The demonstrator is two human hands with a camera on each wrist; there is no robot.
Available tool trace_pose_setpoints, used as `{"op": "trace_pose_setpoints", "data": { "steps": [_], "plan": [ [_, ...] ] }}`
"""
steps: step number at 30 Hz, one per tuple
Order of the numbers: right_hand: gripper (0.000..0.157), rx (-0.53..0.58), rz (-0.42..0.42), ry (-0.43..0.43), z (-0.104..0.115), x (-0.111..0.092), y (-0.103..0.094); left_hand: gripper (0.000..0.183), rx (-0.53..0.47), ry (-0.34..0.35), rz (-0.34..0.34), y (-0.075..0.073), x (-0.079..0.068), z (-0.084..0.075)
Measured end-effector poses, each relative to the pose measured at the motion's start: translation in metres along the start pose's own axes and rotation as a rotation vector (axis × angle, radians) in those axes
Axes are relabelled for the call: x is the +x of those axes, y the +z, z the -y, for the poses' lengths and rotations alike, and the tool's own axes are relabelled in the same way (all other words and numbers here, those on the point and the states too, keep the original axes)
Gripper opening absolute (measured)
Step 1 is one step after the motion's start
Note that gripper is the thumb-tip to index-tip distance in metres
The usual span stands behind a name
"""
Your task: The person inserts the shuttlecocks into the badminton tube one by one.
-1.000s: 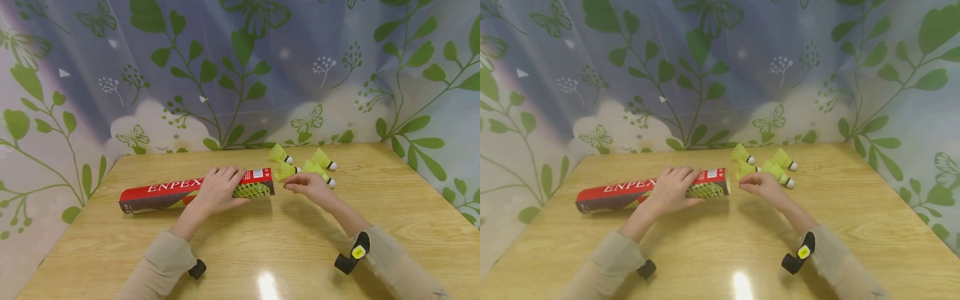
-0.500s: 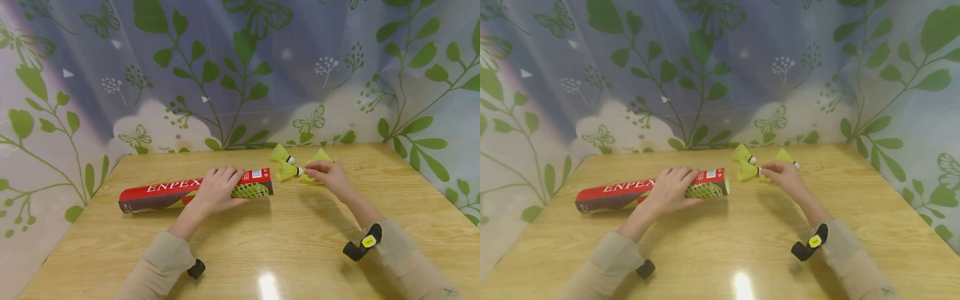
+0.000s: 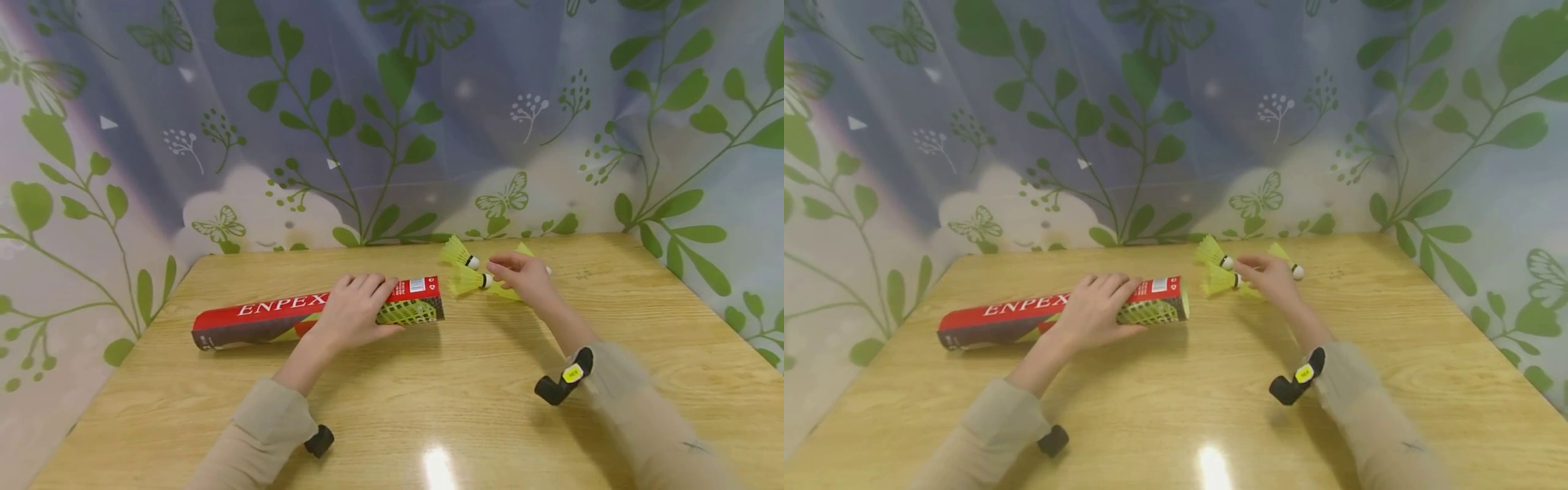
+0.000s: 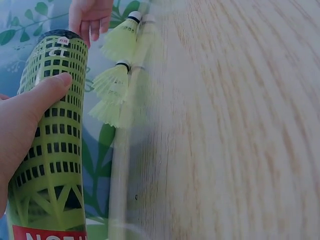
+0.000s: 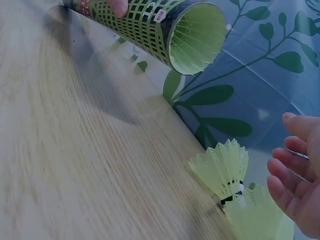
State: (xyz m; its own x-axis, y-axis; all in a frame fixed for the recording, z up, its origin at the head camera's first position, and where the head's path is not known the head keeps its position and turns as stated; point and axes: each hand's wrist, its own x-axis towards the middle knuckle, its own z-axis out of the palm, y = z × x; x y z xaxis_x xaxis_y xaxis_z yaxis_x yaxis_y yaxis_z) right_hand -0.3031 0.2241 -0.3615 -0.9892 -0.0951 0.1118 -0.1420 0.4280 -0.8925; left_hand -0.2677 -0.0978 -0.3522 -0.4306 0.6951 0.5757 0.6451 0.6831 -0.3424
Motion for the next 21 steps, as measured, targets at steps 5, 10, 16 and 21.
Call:
{"op": "trace_pose_setpoints", "data": {
  "steps": [5,10,16,21],
  "plan": [
    [0.054,-0.033,0.017,-0.012,0.003,0.01,0.015,0.077,-0.012,-0.006,0.01,0.0,0.0,0.0],
    [0.056,-0.087,0.04,-0.028,0.004,0.018,0.03,0.077,-0.022,-0.01,0.014,0.0,0.0,0.0],
    [0.058,-0.11,0.046,-0.015,0.003,0.023,0.041,0.077,-0.003,0.002,-0.008,-0.001,0.0,0.001],
    [0.061,-0.204,0.029,-0.001,0.003,0.026,0.049,0.076,0.001,0.008,-0.019,-0.001,-0.001,0.001]
  ]
}}
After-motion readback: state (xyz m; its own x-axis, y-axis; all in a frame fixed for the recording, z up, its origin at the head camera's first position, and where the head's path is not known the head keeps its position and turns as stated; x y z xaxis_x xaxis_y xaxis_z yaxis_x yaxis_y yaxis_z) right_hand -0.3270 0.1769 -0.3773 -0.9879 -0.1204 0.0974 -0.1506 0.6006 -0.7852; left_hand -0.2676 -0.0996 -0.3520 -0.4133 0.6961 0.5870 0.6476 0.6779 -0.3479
